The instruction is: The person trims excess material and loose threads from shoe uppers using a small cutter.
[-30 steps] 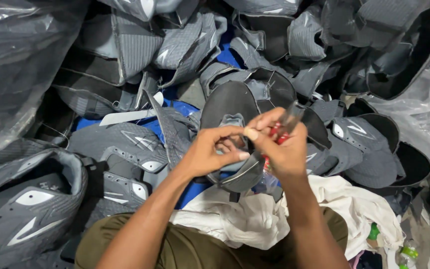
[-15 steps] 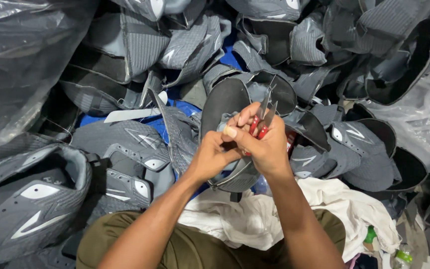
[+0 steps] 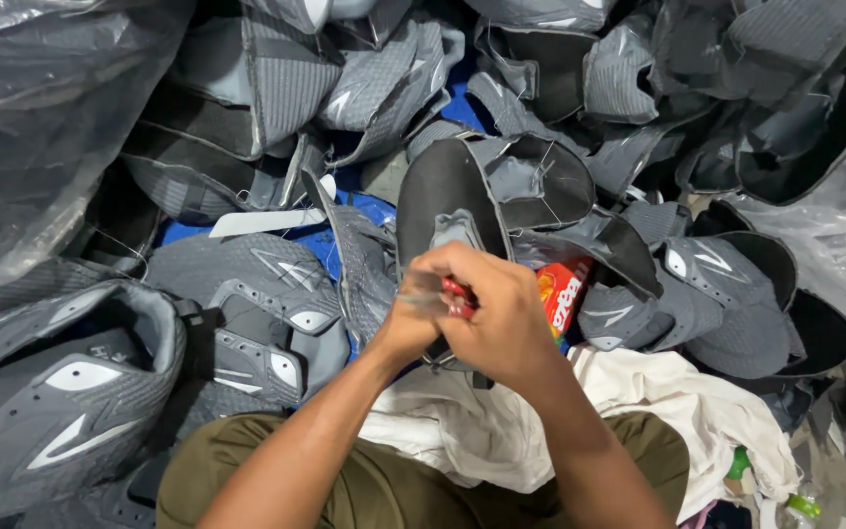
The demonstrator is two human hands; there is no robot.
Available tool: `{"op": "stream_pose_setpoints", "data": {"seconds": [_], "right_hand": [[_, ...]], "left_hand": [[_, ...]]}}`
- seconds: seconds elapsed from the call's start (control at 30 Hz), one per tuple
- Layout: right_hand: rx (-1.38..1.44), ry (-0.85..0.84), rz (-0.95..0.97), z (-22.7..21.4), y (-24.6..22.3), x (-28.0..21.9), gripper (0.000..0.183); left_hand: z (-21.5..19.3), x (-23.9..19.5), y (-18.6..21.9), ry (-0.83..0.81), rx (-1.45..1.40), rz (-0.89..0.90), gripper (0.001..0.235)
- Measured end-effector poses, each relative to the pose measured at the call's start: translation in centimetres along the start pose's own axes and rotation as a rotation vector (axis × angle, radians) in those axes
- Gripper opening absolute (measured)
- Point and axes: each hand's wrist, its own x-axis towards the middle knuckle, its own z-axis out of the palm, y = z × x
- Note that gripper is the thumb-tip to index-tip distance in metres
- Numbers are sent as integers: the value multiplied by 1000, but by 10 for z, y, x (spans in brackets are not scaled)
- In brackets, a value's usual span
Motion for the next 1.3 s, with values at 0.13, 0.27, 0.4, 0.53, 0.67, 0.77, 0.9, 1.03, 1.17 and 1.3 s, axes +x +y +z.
{"op": "stream_pose_setpoints", "data": {"seconds": [0.13,0.27,0.4,0.53,0.67,0.77,0.9,1.03,1.17,1.3], "right_hand": [[108,50,-195,-31,-1,-14,28],[95,56,332,-65,44,-42,30],[242,45,474,-74,81,-71,31],[50,82,509,-64,84,-90,28],[-249,189,449,-57,79,-91,28],[-318,194,186,-55,85,-91,32],[-351,166,164,-55,82,-79,29],[-512,70,15,-67,74,-64,34],[-661,-215,34,-77,73,-50,34],[-750,-382,111,-85,69,-50,40]], "left_hand": [[1,5,5,-84,-109,-44,2],[3,10,-2,-62,-88,-135,13],[5,10,-10,-54,-12,-126,14],[11,8,-13,-27,76,-163,14],[13,5,-26,-11,173,-191,14],[15,4,-30,-20,215,-182,12],[16,1,-33,-56,279,-93,11],[21,4,-21,-97,408,-7,10],[24,2,-19,-106,481,0,9],[23,1,-17,-96,495,5,9]]}}
